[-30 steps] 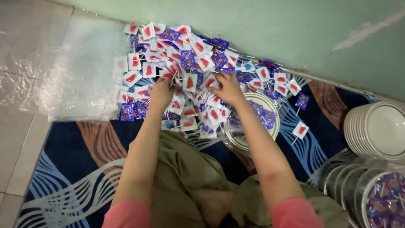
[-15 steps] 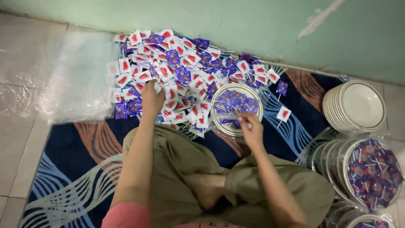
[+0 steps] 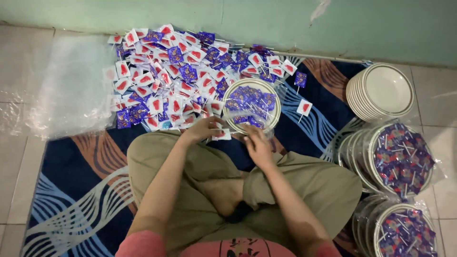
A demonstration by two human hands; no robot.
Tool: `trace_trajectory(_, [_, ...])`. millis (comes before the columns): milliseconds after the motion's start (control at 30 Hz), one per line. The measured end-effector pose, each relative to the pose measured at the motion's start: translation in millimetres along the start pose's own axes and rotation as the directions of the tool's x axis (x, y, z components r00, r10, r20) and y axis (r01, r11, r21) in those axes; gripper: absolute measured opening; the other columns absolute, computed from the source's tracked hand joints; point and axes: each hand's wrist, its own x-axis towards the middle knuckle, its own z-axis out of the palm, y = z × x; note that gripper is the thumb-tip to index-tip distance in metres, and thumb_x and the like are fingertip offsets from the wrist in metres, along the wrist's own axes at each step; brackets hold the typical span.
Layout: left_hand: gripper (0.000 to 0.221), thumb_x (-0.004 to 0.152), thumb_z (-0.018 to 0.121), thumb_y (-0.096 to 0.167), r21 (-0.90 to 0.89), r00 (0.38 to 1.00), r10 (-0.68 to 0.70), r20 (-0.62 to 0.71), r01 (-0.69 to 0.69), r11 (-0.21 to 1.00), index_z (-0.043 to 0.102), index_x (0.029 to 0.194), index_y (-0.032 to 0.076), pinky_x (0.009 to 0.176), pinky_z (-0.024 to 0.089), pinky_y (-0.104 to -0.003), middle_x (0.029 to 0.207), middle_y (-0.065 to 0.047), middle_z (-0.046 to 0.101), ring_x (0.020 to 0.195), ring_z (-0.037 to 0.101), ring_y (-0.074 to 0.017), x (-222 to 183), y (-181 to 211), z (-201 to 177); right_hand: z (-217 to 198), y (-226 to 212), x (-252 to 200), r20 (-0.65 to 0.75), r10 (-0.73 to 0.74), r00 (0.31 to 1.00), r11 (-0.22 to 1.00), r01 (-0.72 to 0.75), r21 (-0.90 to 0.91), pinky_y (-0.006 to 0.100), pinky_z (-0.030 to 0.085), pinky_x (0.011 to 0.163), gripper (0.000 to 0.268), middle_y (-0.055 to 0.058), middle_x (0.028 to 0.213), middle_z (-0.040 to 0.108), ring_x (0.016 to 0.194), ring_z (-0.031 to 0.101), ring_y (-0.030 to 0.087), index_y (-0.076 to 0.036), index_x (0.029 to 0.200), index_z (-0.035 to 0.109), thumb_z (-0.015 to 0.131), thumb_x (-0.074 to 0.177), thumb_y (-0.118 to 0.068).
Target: Picking up individual sachets from a pile and arranging them in a circular pattern on a plate for packaging.
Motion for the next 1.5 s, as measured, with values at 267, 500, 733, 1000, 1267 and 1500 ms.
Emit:
trace_trajectory(267, [0.047, 0.077, 0.085, 0.020, 0.074, 0.995, -0.032, -0.093, 0.038, 0.997, 0.063, 0.116, 0.005, 0.054, 0.050, -0.024, 0.078, -0.005, 0.062, 0.067, 0.060, -0.0152, 23, -31, 4, 15, 8, -9, 0.183, 0.092, 0.979, 0.996, -0.094, 0.005, 0.037, 0.058, 0.086, 0.013, 0.000, 0.097, 0.076, 0.095, 0.074, 0.027, -0.024, 0.104, 0.079, 0.073, 0.095, -0.031])
trace_trajectory(500, [0.027, 0.091, 0.066, 0.017, 0.069, 0.948, 0.011, -0.318, 0.011, 0.998, 0.065, 0.114, 0.003, 0.065, 0.062, -0.032, 0.090, -0.017, 0.071, 0.076, 0.074, -0.0236, 31, -35, -4, 11, 15, -5, 0.044, 0.373, 0.927, 0.927, -0.374, 0.026, 0.042, 0.058, 0.085, 0.015, 0.005, 0.092, 0.079, 0.097, 0.073, 0.032, -0.021, 0.098, 0.082, 0.076, 0.094, -0.034])
trace_trajectory(733, [0.027, 0.088, 0.064, 0.030, 0.294, 0.765, 0.047, -0.642, 0.189, 0.937, 0.066, 0.114, 0.024, 0.093, 0.055, -0.043, 0.101, -0.007, 0.075, 0.104, 0.071, -0.0298, 36, -42, -7, 27, 81, -18, -0.017, 0.615, 0.789, 0.769, -0.604, -0.210, 0.048, 0.056, 0.086, 0.028, 0.013, 0.089, 0.078, 0.096, 0.073, 0.039, -0.026, 0.102, 0.081, 0.064, 0.091, -0.045])
trace_trajectory(1000, [0.055, 0.093, 0.050, 0.058, 0.062, 0.735, -0.071, -0.674, 0.152, 0.986, 0.074, 0.098, 0.009, 0.074, 0.061, -0.042, 0.088, -0.012, 0.076, 0.079, 0.076, -0.0268, 34, -33, -9, 15, 23, 6, 0.129, 0.658, 0.742, 0.722, -0.670, 0.172, 0.045, 0.053, 0.097, 0.030, 0.011, 0.106, 0.077, 0.105, 0.072, 0.032, -0.028, 0.130, 0.067, 0.051, 0.105, -0.023])
trace_trajectory(1267, [0.038, 0.093, 0.054, 0.037, 0.200, 0.670, -0.056, -0.740, 0.298, 0.934, 0.076, 0.080, 0.010, 0.083, 0.054, -0.047, 0.074, -0.014, 0.073, 0.090, 0.072, -0.0394, 41, -55, -25, 24, 46, 6, 0.329, 0.586, 0.741, 0.071, -0.452, 0.889, 0.035, 0.060, 0.092, 0.040, 0.014, 0.129, 0.067, 0.108, 0.071, 0.025, -0.008, 0.135, 0.056, 0.060, 0.095, -0.009])
trace_trajectory(1500, [0.038, 0.094, 0.051, 0.030, 0.125, 0.614, -0.022, -0.789, 0.197, 0.972, 0.075, 0.076, 0.007, 0.074, 0.053, -0.043, 0.066, -0.015, 0.069, 0.075, 0.070, -0.0349, 33, -50, -30, 28, 22, 4, 0.126, 0.160, 0.979, 0.986, -0.153, -0.067, 0.046, 0.042, 0.115, 0.040, 0.009, 0.141, 0.062, 0.138, 0.051, 0.033, -0.019, 0.129, 0.070, 0.072, 0.090, -0.020])
